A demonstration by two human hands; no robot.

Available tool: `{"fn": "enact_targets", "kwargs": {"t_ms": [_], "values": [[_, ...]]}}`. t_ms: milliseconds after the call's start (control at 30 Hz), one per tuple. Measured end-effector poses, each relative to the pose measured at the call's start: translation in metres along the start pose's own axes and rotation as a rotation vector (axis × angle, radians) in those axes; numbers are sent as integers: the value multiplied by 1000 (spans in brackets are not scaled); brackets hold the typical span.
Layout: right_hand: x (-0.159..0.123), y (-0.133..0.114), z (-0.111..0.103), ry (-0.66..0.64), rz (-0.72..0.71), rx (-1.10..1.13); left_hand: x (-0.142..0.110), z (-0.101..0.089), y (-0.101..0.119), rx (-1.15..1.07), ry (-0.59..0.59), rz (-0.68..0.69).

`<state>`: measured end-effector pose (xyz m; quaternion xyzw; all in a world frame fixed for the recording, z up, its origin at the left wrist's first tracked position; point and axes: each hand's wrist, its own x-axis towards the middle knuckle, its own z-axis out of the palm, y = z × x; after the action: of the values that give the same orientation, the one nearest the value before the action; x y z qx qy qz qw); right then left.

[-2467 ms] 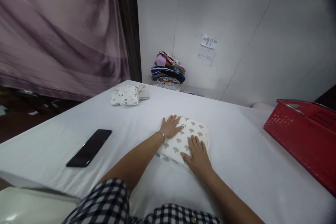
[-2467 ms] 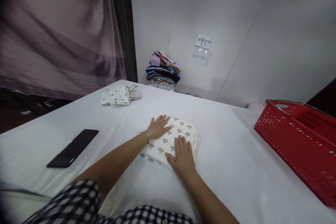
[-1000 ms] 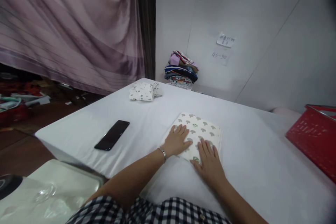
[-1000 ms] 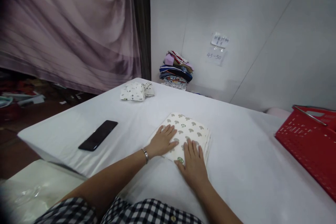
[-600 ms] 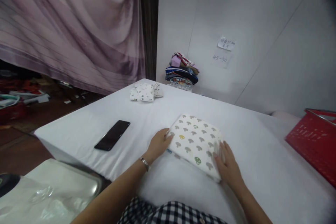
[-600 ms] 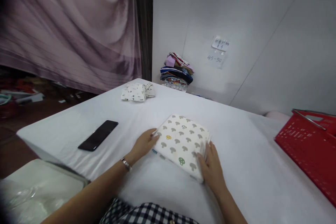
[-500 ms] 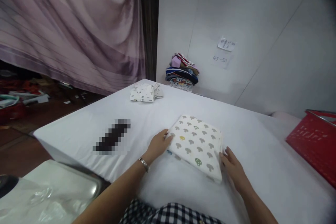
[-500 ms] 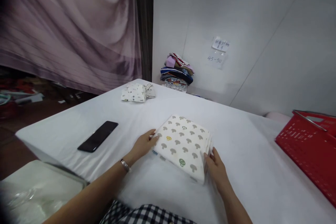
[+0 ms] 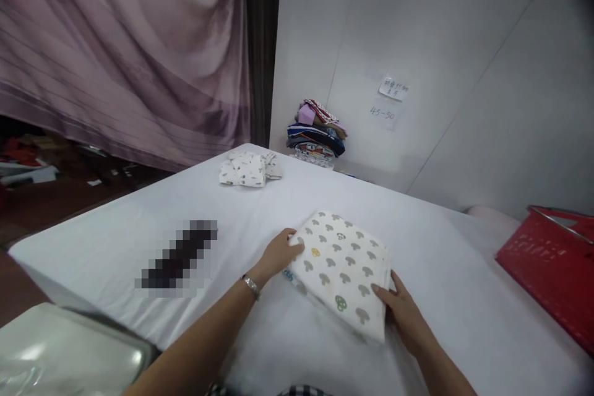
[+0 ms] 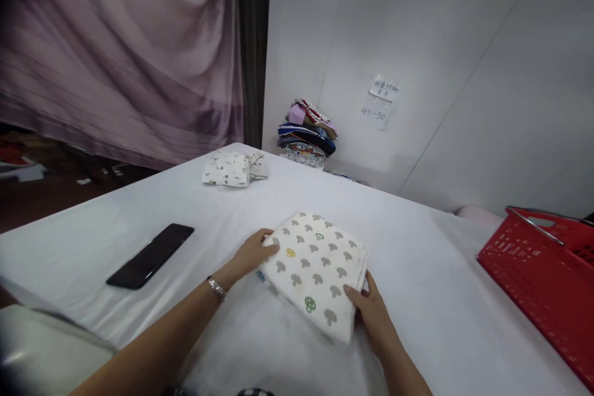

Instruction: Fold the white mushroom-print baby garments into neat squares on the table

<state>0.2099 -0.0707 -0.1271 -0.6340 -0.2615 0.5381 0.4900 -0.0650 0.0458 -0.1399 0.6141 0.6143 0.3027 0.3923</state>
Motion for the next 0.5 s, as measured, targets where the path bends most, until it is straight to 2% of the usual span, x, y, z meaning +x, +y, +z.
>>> {"fn": "enact_targets", "kwargs": {"t_ms": [100, 167, 267, 400, 500], "values": [[3, 4, 23, -4, -139, 101, 23, -22, 14, -5, 45, 107], [7, 7, 40, -29, -178, 121, 42, -37, 18, -16, 103, 138], [12, 11, 61, -88, -137, 77, 63, -49, 10, -42, 161, 3], [16, 14, 68, -80, -99, 15, 61, -50, -19, -223, 158, -128], [19, 15, 64, -78, -93, 5, 45, -51, -34, -516, 133, -176]]}}
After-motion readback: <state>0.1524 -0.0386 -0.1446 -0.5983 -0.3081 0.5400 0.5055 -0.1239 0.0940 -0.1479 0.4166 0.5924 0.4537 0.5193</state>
